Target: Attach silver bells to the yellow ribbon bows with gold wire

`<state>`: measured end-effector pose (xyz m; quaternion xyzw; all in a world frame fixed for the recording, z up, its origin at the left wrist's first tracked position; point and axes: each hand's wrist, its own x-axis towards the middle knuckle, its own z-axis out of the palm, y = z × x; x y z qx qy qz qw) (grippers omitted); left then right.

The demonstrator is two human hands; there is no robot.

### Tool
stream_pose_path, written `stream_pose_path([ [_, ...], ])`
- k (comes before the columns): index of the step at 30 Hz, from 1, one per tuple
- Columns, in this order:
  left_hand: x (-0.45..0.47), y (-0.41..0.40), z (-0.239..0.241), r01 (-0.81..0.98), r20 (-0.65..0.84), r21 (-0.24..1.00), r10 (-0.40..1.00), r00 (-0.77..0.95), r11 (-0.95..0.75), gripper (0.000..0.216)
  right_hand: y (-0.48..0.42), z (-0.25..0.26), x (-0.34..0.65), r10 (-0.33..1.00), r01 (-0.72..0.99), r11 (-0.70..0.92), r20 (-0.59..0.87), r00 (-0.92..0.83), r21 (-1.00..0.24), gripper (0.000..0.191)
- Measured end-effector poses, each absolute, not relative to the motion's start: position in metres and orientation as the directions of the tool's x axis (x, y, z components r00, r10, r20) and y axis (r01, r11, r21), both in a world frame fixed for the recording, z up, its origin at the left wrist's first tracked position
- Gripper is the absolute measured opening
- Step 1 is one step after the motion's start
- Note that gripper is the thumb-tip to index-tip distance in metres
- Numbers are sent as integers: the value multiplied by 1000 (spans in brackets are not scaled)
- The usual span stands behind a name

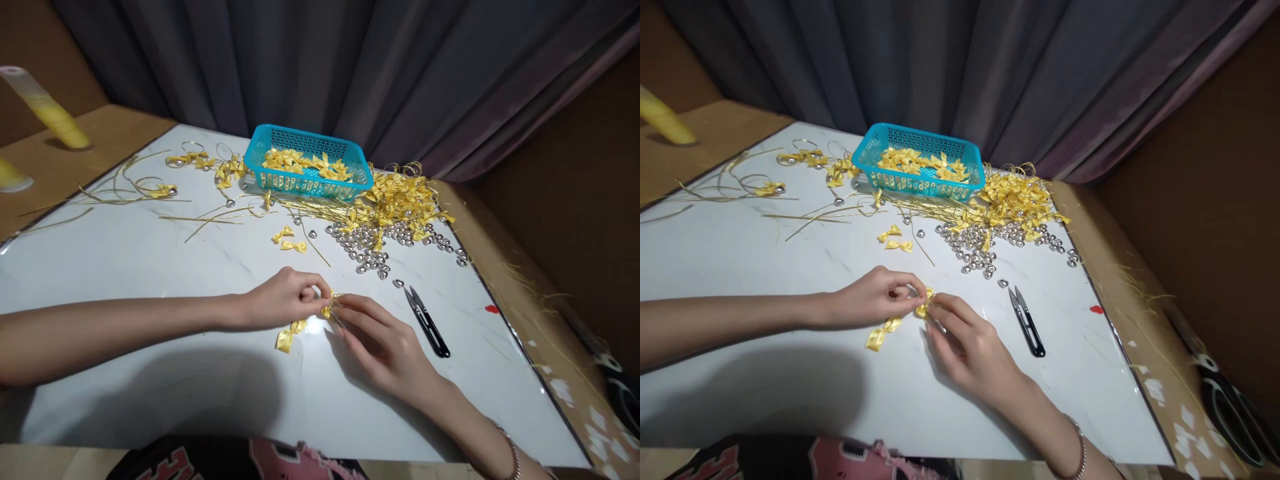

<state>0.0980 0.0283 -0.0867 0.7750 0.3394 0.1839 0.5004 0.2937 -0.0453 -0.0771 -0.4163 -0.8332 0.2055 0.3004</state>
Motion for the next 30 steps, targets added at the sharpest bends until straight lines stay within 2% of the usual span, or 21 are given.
stream_pose_path([
  [8, 97, 29, -87, 333, -89, 918, 706, 703, -216, 13, -47, -81, 293, 807, 576, 588, 361, -467, -568, 31],
  [15, 98, 29, -86, 322, -101, 929, 713, 694, -182, 14, -50, -84, 291, 812, 599, 578, 317, -490, -555, 38],
  [30, 98, 29, -85, 343, -131, 926, 722, 679, -155, 14, -52, -89, 289, 773, 651, 632, 280, -569, -421, 37],
])
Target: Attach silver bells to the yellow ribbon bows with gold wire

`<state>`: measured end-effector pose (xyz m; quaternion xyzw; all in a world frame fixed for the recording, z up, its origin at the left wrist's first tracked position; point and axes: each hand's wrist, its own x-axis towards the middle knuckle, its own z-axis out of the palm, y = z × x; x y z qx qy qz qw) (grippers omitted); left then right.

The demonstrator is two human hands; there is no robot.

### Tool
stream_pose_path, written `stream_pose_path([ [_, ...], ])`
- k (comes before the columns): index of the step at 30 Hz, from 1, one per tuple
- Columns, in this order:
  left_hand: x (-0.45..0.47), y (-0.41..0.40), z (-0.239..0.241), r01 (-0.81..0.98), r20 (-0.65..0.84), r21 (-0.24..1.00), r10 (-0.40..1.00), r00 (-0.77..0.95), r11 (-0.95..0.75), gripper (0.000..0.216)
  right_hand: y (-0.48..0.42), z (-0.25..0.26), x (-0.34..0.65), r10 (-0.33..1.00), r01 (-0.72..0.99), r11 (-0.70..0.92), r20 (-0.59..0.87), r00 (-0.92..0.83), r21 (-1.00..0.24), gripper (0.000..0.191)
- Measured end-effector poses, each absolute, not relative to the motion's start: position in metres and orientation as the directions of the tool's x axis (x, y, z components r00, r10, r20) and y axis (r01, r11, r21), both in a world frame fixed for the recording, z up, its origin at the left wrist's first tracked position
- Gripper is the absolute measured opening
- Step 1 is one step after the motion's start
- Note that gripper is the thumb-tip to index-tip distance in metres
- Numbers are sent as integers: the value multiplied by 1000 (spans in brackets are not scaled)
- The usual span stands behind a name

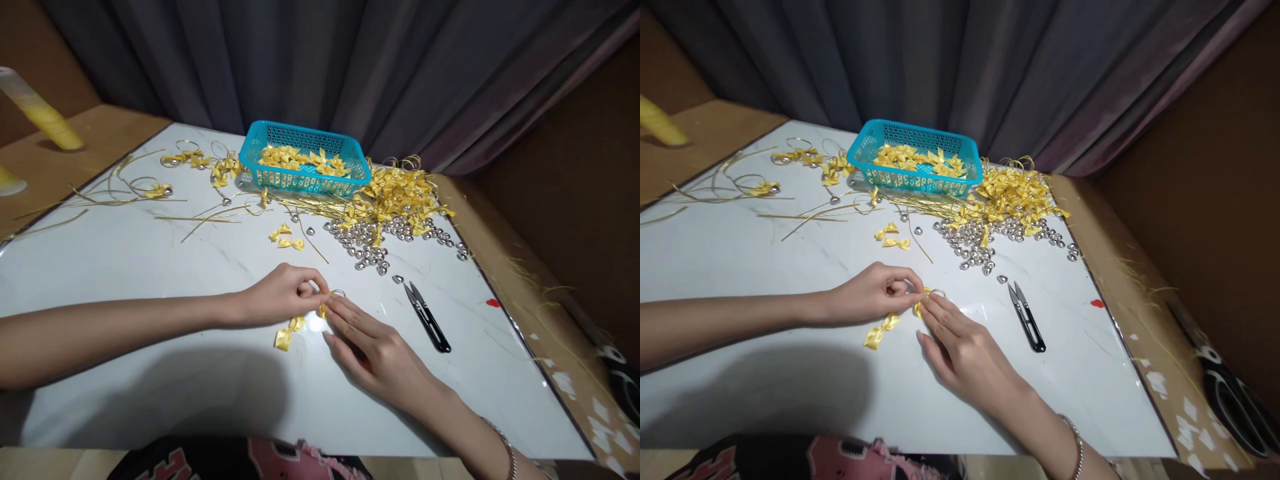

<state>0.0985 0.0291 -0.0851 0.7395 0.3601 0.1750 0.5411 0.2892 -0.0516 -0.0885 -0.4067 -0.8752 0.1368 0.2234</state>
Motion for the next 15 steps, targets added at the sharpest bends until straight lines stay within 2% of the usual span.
stream_pose_path([
  [15, 99, 29, -87, 338, -162, 935, 722, 672, -106, 11, -52, -83, 287, 774, 669, 631, 251, -582, -393, 38],
])
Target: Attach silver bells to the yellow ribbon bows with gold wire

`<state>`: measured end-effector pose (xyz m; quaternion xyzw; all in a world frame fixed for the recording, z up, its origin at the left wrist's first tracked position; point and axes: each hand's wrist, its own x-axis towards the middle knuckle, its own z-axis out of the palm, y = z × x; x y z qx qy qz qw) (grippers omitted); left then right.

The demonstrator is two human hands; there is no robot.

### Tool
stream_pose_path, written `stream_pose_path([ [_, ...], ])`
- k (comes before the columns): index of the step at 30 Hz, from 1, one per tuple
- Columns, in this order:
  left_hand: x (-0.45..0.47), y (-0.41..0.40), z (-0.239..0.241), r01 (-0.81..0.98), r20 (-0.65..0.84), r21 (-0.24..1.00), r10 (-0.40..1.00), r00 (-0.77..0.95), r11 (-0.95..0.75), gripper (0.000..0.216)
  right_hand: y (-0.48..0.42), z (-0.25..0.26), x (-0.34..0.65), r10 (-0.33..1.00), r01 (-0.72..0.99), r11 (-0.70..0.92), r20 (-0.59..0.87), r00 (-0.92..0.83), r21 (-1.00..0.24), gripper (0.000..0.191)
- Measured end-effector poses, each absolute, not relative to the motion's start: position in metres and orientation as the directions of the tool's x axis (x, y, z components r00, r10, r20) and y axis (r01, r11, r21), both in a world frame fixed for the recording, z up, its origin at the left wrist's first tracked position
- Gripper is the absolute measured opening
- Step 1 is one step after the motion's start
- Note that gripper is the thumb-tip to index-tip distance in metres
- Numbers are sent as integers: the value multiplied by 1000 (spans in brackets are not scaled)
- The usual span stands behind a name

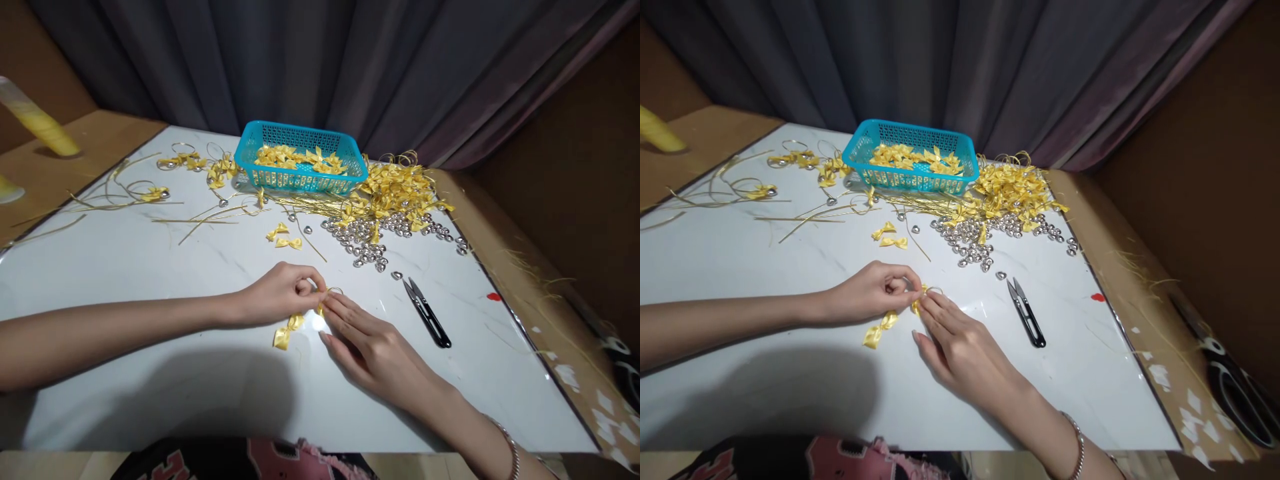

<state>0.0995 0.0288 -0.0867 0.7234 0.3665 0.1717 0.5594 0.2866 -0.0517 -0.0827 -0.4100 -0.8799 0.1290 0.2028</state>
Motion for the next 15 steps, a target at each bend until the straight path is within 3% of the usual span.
stream_pose_path([
  [9, 100, 28, -85, 344, -175, 935, 735, 655, -84, 14, -52, -83, 293, 785, 632, 599, 203, -585, -491, 43],
  [15, 100, 28, -84, 340, -182, 938, 732, 656, -72, 13, -53, -83, 293, 797, 665, 589, 196, -571, -458, 50],
])
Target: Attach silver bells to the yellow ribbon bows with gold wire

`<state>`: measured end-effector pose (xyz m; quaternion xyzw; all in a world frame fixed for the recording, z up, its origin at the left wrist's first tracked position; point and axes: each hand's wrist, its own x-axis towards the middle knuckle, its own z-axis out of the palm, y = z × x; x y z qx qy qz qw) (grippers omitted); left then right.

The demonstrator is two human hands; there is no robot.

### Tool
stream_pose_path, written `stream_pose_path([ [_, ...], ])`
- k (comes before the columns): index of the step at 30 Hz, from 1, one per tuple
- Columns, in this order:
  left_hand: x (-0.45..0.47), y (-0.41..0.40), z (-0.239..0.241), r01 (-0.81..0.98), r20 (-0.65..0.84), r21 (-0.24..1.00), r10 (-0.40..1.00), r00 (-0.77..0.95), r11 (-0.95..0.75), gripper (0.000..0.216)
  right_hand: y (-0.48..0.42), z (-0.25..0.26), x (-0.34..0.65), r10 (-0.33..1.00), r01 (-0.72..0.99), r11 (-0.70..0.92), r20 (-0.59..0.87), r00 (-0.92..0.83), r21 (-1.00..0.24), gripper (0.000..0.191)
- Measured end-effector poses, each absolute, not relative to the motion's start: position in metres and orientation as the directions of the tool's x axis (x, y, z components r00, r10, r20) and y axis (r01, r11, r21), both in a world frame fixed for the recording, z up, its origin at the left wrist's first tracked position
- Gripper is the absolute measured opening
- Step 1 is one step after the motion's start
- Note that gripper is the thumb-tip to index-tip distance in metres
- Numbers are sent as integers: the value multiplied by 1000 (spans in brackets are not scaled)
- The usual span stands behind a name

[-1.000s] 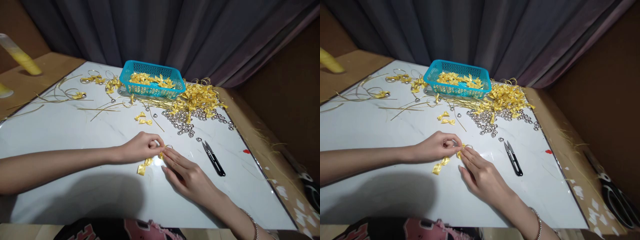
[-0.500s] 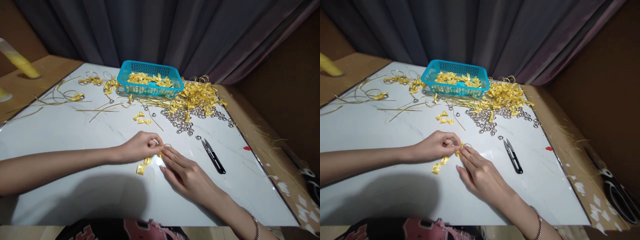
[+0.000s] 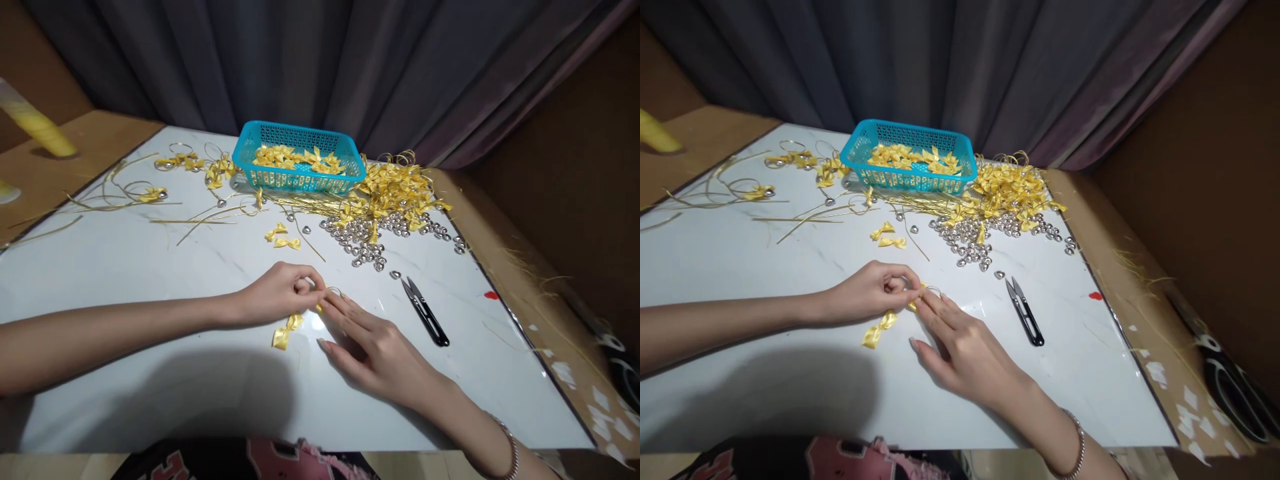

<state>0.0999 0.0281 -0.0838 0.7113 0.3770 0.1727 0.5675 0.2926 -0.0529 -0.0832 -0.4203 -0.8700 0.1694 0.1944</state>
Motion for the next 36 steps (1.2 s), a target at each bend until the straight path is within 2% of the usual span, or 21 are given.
stream_pose_path([
  [12, 100, 29, -85, 344, -190, 936, 726, 661, -68, 12, -51, -81, 284, 804, 750, 587, 112, -584, -304, 41],
  [32, 101, 31, -77, 383, -259, 924, 723, 640, -8, 13, -50, -82, 283, 798, 784, 602, 126, -589, -153, 44],
  [36, 101, 31, -75, 471, -260, 875, 712, 652, -112, 24, -49, -80, 282, 791, 777, 612, 132, -598, -147, 41],
])
